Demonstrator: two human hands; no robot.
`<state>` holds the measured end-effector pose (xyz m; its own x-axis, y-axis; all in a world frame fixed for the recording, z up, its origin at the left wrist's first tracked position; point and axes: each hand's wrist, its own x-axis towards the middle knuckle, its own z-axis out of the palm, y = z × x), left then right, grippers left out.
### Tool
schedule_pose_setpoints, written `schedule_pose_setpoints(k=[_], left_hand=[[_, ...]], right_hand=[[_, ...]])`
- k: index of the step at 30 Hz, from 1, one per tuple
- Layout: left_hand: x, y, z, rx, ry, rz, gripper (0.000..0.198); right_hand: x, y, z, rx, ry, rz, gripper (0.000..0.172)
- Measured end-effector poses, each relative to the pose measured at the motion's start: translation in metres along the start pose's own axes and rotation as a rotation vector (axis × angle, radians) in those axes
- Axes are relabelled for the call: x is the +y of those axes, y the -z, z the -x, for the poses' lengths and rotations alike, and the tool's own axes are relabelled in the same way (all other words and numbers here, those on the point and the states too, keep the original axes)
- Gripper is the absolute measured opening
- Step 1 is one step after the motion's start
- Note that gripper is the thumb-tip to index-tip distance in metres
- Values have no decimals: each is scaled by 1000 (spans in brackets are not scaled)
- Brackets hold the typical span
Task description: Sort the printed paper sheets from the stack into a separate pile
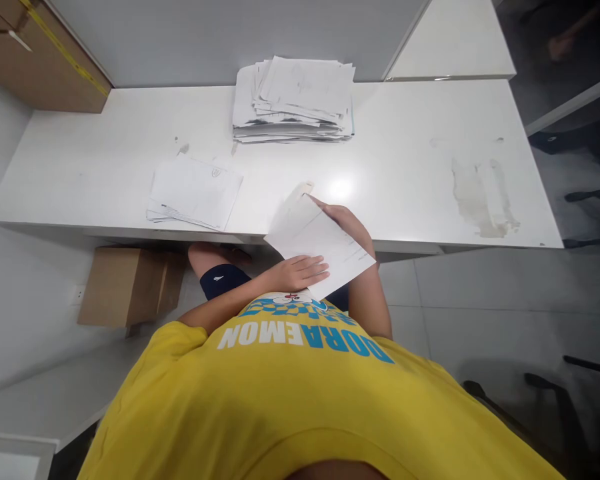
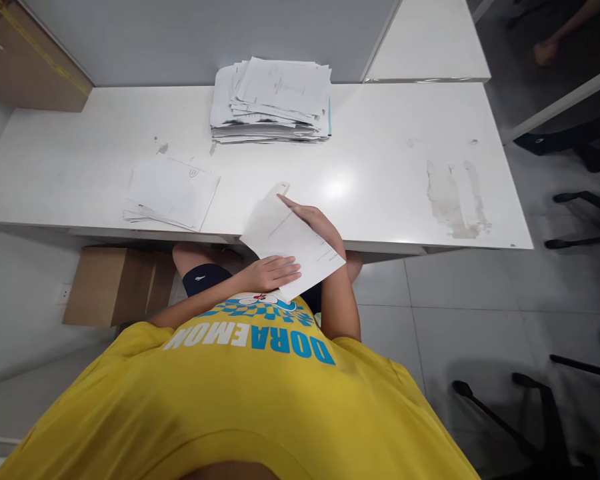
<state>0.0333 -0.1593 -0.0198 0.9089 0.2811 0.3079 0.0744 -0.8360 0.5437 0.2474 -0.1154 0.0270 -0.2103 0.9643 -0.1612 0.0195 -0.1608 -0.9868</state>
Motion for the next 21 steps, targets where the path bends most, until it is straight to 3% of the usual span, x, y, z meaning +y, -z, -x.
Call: schedule_pose_setpoints(k=[4, 10, 13, 17, 21], left_hand=[[-2, -3, -1, -34, -17, -118, 45], [-6, -7, 5, 25, -7, -204, 44], [-10, -10, 7, 88, 41, -127, 42], [-14, -11, 12, 153, 118, -110, 38], [-14, -6, 21, 249, 164, -111, 39]], right_hand=[[1, 2, -4, -186, 69, 56, 28], [1, -6, -1, -163, 121, 111, 35], [6, -9, 1, -70, 127, 38, 31], [20, -10, 5, 212, 207, -242, 27], [35, -5, 19, 242, 216, -464, 30]])
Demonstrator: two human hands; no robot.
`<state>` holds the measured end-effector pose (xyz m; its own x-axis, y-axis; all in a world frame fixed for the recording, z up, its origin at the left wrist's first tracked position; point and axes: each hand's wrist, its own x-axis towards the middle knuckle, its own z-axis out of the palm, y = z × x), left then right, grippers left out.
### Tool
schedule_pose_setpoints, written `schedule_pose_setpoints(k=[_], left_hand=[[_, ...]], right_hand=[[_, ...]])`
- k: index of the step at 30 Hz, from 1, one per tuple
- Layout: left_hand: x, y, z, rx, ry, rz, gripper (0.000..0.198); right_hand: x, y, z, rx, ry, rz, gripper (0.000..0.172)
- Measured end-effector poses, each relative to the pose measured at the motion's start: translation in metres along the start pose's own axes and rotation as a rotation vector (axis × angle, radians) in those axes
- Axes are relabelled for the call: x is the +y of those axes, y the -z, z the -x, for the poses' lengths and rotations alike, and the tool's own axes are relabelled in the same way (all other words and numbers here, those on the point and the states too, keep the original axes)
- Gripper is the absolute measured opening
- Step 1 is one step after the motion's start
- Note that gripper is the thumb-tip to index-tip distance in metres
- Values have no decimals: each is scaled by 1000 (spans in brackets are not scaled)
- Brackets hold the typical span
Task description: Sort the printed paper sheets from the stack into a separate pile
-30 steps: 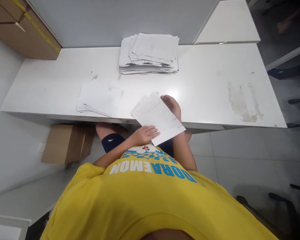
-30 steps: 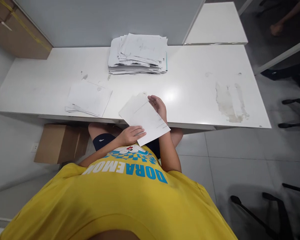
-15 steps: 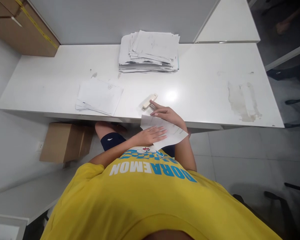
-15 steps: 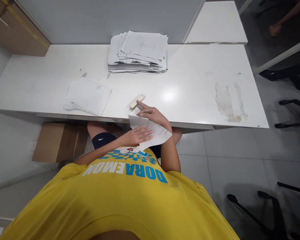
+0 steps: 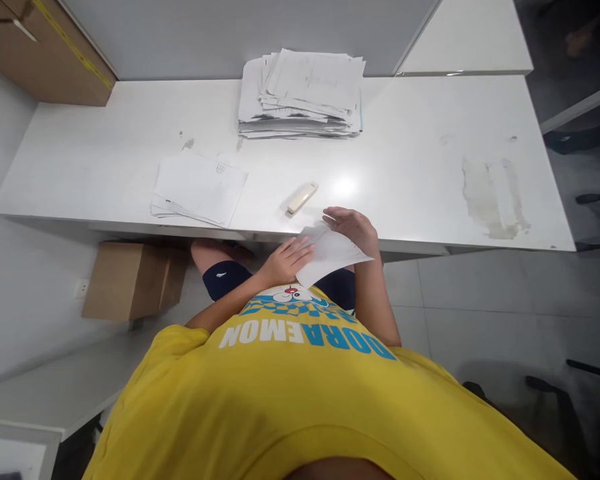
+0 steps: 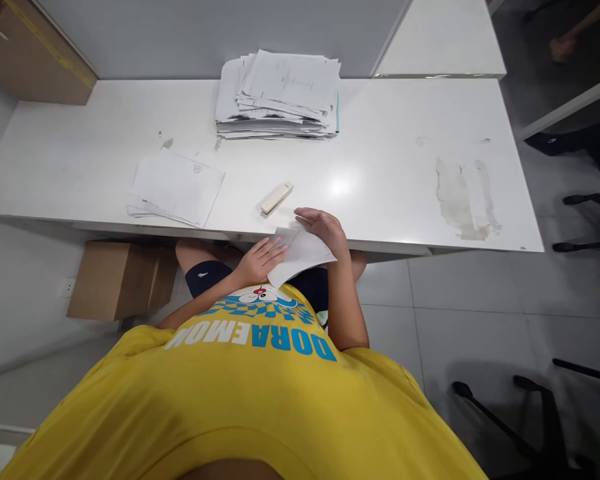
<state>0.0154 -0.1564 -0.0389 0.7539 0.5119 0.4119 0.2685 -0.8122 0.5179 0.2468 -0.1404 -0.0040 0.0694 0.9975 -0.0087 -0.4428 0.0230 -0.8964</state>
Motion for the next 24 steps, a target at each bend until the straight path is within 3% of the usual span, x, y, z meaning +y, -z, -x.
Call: schedule_pose_setpoints(k=[2, 4, 8, 11, 15, 19, 24], left_hand=[[0, 3, 6, 100, 47, 73, 41], [0, 4, 9, 251, 188, 199, 44], [-1, -1, 4, 645, 766, 574, 44], [3, -2, -5, 825, 1096, 973, 34], [15, 6, -1, 843, 1333, 1319, 28], [24, 18, 18, 754, 1528, 1306, 29], [25, 27, 20, 784, 1479, 1303, 32]], right_hand=[[2, 7, 11, -1, -31, -40, 33], [3, 14, 24, -6, -76, -8, 38], [2, 23, 49, -39, -204, 153, 51], [-7, 21, 59, 9, -272, 362, 44], [-22, 8, 55, 82, -321, 641, 36], [-22, -7, 43, 3, -377, 709, 33], [-16, -19, 33, 76, -376, 652, 40]])
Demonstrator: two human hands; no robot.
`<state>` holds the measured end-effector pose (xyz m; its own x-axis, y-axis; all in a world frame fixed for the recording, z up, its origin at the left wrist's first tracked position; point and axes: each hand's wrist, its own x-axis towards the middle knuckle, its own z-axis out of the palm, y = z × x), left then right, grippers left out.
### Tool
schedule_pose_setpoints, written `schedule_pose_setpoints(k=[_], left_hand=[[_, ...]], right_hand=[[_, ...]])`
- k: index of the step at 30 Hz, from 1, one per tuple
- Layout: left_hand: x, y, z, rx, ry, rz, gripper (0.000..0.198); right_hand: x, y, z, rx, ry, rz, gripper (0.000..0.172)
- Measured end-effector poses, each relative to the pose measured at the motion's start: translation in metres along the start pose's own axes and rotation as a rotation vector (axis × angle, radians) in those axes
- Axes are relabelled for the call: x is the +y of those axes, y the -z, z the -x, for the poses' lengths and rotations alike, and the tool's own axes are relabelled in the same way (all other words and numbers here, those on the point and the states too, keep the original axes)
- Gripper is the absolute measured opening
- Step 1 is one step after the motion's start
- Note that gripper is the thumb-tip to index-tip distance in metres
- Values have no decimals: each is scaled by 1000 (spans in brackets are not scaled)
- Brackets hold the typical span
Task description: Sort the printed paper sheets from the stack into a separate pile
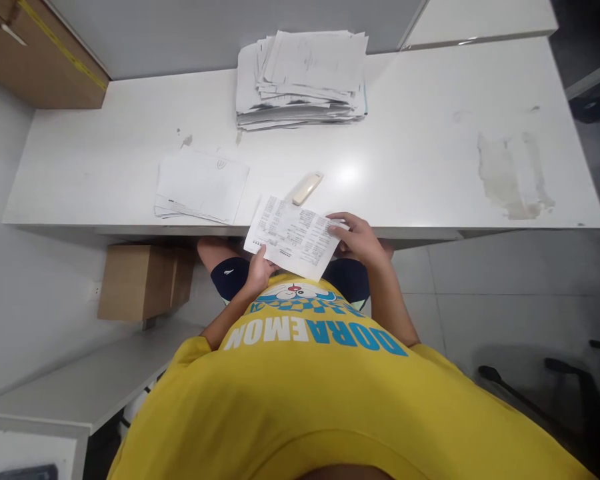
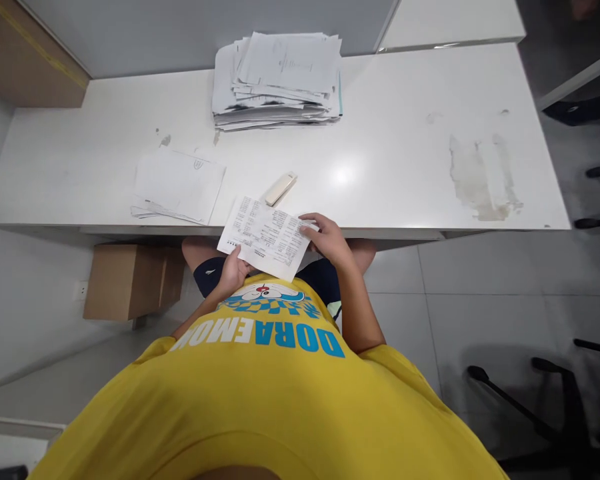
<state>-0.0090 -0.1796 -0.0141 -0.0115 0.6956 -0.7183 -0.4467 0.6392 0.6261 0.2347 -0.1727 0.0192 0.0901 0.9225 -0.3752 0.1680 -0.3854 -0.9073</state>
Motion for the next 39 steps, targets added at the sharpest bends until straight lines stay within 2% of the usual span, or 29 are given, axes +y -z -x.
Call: schedule_pose_setpoints(k=[3, 7, 12, 14, 18, 22, 29, 35, 37, 39], left_hand=[[4, -7, 0, -76, -21, 25, 33], [6, -11, 0, -110, -31, -85, 38], [5, -5, -1, -79, 23, -238, 43], [5, -2, -1, -55, 27, -250, 45], [12, -1, 3, -52, 30, -231, 45], [21, 1, 9, -102, 70, -275, 31], [33, 7, 12, -123, 0, -242, 19], [35, 2, 3, -208, -50, -325, 30], [34, 0, 0, -232, -74, -362, 36], [32, -3, -3, -252, -95, -377, 39]], right_hand=[[-1, 4, -7, 87, 3, 36, 41], [-4, 19, -20, 163, 35, 202, 41], [-14, 25, -22, 86, 24, 297, 45], [-17, 23, -20, 64, 6, 287, 48], [-15, 18, -21, 108, -2, 225, 48], [-13, 18, -20, 123, -31, 153, 45], [-12, 13, -14, 78, -37, 24, 35], [7, 23, -26, 187, 6, 79, 36], [9, 28, -29, 256, 54, 187, 40], [5, 29, -30, 386, 162, 371, 45]])
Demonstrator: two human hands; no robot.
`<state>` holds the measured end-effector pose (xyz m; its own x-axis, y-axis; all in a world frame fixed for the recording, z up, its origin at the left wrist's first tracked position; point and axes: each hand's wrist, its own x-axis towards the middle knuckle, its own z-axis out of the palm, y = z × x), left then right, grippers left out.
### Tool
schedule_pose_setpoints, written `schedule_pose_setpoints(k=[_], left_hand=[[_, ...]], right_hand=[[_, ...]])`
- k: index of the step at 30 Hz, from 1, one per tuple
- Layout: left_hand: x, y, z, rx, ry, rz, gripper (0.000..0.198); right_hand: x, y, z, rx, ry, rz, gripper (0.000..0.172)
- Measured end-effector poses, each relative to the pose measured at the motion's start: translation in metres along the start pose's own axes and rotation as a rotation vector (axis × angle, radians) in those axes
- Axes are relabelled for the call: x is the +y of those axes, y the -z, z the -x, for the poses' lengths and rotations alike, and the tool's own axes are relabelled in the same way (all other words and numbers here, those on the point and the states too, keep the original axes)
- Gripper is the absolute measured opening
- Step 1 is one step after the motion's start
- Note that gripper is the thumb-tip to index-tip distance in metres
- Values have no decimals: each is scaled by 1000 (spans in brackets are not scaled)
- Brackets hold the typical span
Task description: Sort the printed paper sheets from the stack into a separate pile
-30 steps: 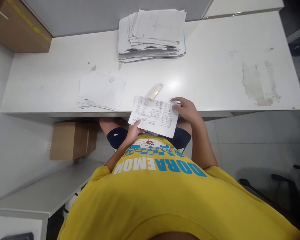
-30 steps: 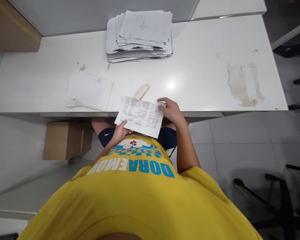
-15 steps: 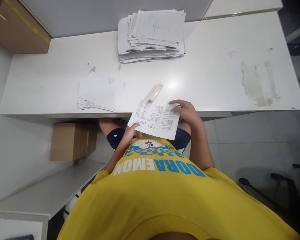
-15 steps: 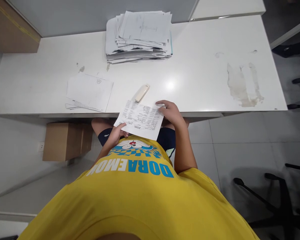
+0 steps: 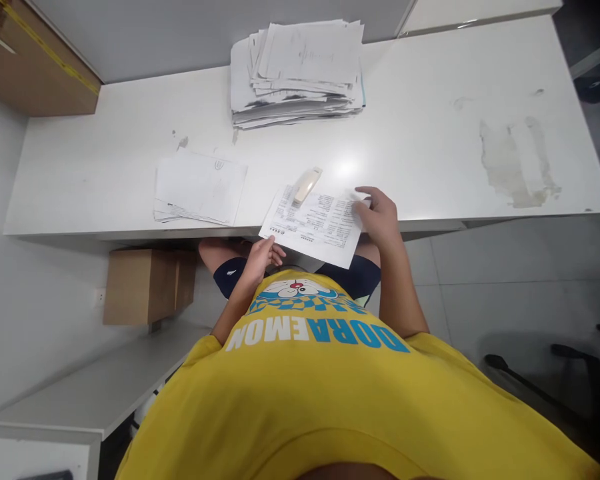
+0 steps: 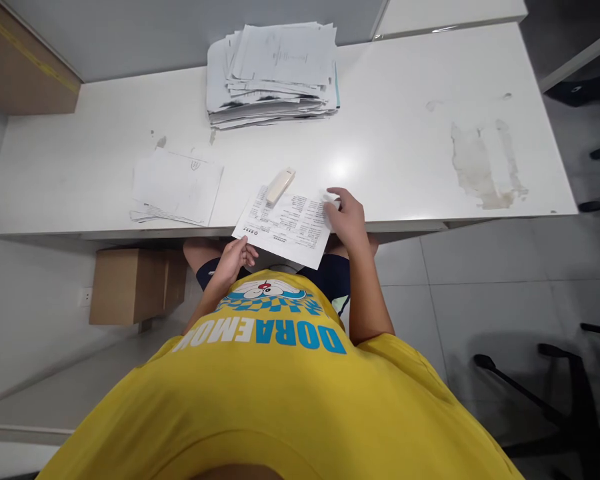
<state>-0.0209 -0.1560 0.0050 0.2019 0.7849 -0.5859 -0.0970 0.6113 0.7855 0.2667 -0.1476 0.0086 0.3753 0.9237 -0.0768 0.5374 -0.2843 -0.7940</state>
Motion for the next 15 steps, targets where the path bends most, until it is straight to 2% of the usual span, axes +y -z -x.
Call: schedule_pose_setpoints(k=[2, 3, 5, 8, 11, 15], left_hand=[[-1, -4, -2, -15, -12, 12, 39], [-1, -6, -3, -20, -16, 22, 39], [0, -11, -5, -27, -14, 38, 39], [0, -19, -7, -22, 6, 42, 38], [0, -23, -9, -3, 19, 50, 36], [-2, -25, -11, -21, 50, 46, 36]], right_hand=[[-10, -3, 1, 110, 163, 173, 48], [-17, -6, 2, 119, 245, 228, 48], [-31, -18, 4, 39, 385, 246, 46], [-46, -41, 5, -163, 527, 145, 47], [-51, -55, 2, -270, 554, 44, 47], [-48, -51, -7, -319, 501, -24, 43]])
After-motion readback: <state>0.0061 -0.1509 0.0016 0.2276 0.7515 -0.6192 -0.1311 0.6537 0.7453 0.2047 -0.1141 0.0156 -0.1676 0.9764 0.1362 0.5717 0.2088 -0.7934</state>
